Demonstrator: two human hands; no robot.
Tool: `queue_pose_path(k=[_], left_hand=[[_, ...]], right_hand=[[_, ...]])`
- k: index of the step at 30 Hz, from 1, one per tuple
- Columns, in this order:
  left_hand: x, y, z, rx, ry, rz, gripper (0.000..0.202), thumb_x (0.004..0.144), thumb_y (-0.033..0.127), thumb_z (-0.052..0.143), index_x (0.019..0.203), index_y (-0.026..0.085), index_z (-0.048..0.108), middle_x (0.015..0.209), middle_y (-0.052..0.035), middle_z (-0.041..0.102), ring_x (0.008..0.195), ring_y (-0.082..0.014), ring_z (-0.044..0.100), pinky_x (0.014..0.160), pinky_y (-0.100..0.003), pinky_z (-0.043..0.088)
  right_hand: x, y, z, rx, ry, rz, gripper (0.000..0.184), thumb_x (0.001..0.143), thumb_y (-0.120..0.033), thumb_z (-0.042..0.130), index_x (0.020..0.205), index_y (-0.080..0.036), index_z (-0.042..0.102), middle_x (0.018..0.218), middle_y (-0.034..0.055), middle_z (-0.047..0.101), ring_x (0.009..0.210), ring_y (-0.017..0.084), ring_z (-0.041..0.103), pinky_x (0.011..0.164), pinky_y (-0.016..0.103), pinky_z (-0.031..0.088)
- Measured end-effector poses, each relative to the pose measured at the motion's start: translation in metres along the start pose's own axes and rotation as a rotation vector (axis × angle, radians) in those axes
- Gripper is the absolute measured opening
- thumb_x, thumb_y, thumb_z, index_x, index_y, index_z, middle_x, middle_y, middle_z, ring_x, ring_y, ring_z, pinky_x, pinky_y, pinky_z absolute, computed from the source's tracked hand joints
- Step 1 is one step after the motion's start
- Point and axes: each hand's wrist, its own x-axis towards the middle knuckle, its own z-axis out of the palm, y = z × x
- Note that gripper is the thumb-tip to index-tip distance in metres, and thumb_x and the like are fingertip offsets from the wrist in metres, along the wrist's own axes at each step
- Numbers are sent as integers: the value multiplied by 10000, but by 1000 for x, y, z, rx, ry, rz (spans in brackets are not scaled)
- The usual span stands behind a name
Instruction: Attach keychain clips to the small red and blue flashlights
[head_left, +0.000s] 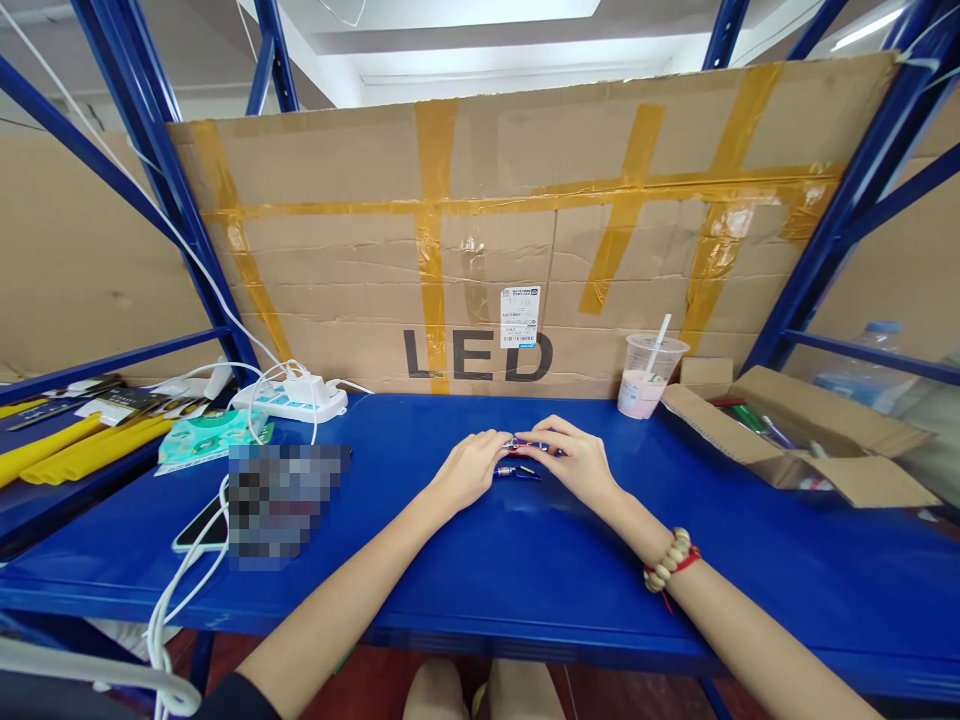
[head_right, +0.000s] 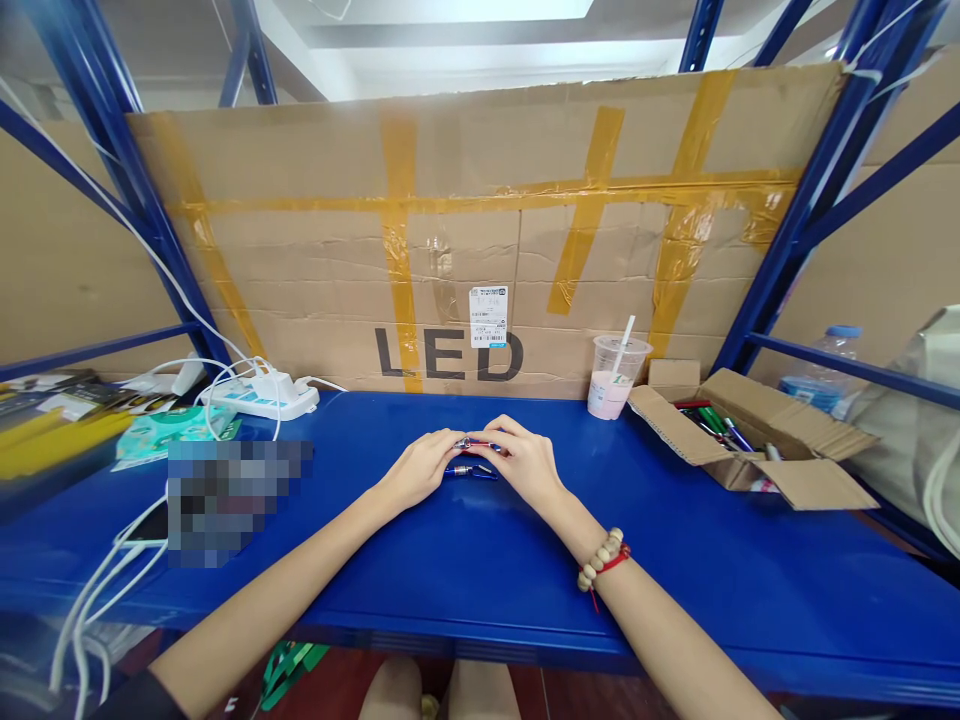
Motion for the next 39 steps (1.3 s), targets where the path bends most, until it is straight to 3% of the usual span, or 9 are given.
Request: queue_pose_path(k=[7, 18, 26, 31, 39], left_hand=[[-1, 0, -2, -18, -65, 35, 199, 932, 188, 305, 1015, 146, 481, 952, -48, 581, 854, -157, 540, 779, -281, 418], [-3, -1, -5, 33, -93, 69, 177, 918, 168, 336, 1008, 150, 487, 960, -42, 583, 850, -158, 553, 762, -277, 415], [-7, 3, -4, -73, -145, 60, 209, 918, 179, 364, 1092, 161, 479, 1134, -56, 561, 976, -173, 543, 847, -287, 417], [-8, 7, -5, -101, -174, 56, 181, 923, 179, 357, 1043, 147, 489, 1104, -69, 578, 963, -172, 557, 860, -297, 413], [-6, 7, -6, -247, -118, -28, 175, 913, 175, 382, 1077, 156, 436, 1101, -64, 573, 964, -158, 551, 833, -275, 431]], right_hand=[[-1, 3, 0, -43, -2, -74, 194, 825, -359, 549, 835, -244, 705, 821, -20, 591, 558, 5, 491, 491, 128, 344], [-4, 10, 4, 93, -65, -27, 172, 810, -349, 571, 844, -233, 693, 824, -6, 576, 574, 22, 480, 533, 150, 376], [-6, 12, 3, 272, -115, 18, 168, 800, -320, 584, 779, -188, 688, 795, 9, 568, 508, 17, 471, 481, 148, 387], [-9, 15, 5, 326, -159, 39, 187, 807, -329, 572, 788, -185, 690, 811, 16, 569, 464, 8, 467, 465, 146, 395], [-6, 12, 3, 248, -80, 34, 177, 808, -325, 573, 779, -203, 697, 794, 25, 584, 692, 74, 548, 598, 174, 418]])
